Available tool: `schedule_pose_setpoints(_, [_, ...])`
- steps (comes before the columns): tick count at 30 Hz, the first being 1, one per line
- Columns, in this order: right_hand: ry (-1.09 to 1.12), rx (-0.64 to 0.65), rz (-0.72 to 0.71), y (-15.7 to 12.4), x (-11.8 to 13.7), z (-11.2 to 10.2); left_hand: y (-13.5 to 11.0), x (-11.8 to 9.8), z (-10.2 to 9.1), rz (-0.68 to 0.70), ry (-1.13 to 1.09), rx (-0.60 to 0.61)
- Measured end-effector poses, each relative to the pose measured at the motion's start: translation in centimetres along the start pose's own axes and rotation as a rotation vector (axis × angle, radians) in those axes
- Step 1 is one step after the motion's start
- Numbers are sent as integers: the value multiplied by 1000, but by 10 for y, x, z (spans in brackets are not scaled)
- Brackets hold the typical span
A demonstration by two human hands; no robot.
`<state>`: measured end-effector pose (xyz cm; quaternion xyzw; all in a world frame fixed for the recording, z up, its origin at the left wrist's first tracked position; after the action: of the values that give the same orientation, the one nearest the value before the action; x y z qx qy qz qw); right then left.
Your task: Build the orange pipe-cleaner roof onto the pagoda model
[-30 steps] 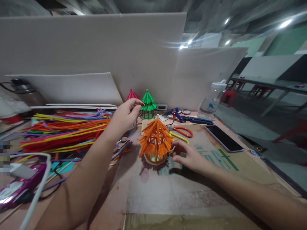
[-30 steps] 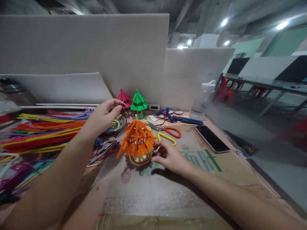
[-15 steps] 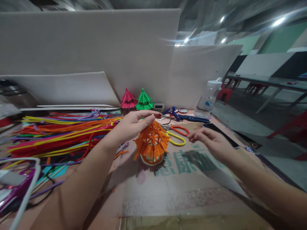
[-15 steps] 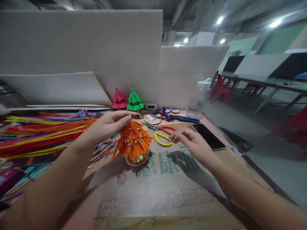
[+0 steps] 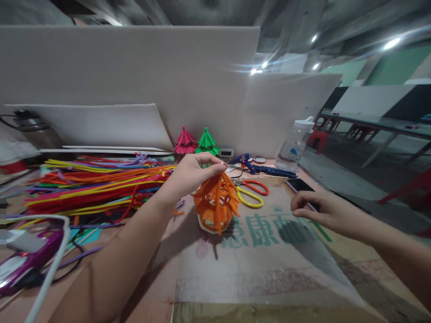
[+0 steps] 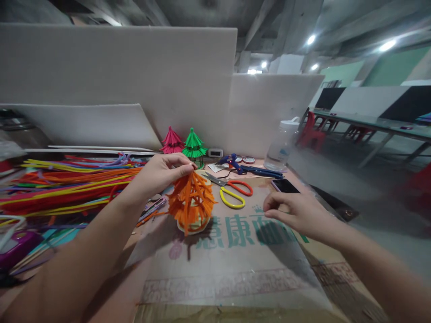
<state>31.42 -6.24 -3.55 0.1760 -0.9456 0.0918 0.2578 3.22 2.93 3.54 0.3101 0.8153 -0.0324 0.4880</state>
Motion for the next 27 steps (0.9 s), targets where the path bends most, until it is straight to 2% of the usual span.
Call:
schedule_pose_setpoints(2, [-18, -110, -73, 10, 32, 1, -1, 0, 1, -10, -12, -3])
schedule_pose_setpoints(6, [-49, -317, -342, 22, 99, 3, 0, 2, 1, -15, -13, -10])
schedule_pose_setpoints(8, [-130, -388, -477, 28, 123, 8, 1, 2, 0, -7, 4, -24])
schedule_pose_setpoints(10, [-228, -445, -545, 36, 136, 14, 1, 2, -2, -1, 24, -32])
schedule_pose_setpoints(14, [-284, -523, -559, 50, 136, 16, 2, 6, -4, -14, 12, -23])
schedule_pose_setpoints(19, [-261, -522, -600, 55, 134, 21, 2, 8, -2, -10, 0, -8])
schedule_pose_setpoints(27, [-51, -551, -647, 63, 132, 30, 1, 3, 5, 22, 19, 7])
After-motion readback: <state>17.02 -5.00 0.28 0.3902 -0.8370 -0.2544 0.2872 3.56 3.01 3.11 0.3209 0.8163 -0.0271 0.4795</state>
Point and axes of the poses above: each hand's wrist, its own y-axis towards the middle knuckle, its own z-axis out of the palm, x = y × z, the point moved 8 cm from there along y, towards the middle knuckle, and after that the axes turned 11 degrees about x, right-handed, at the moved point
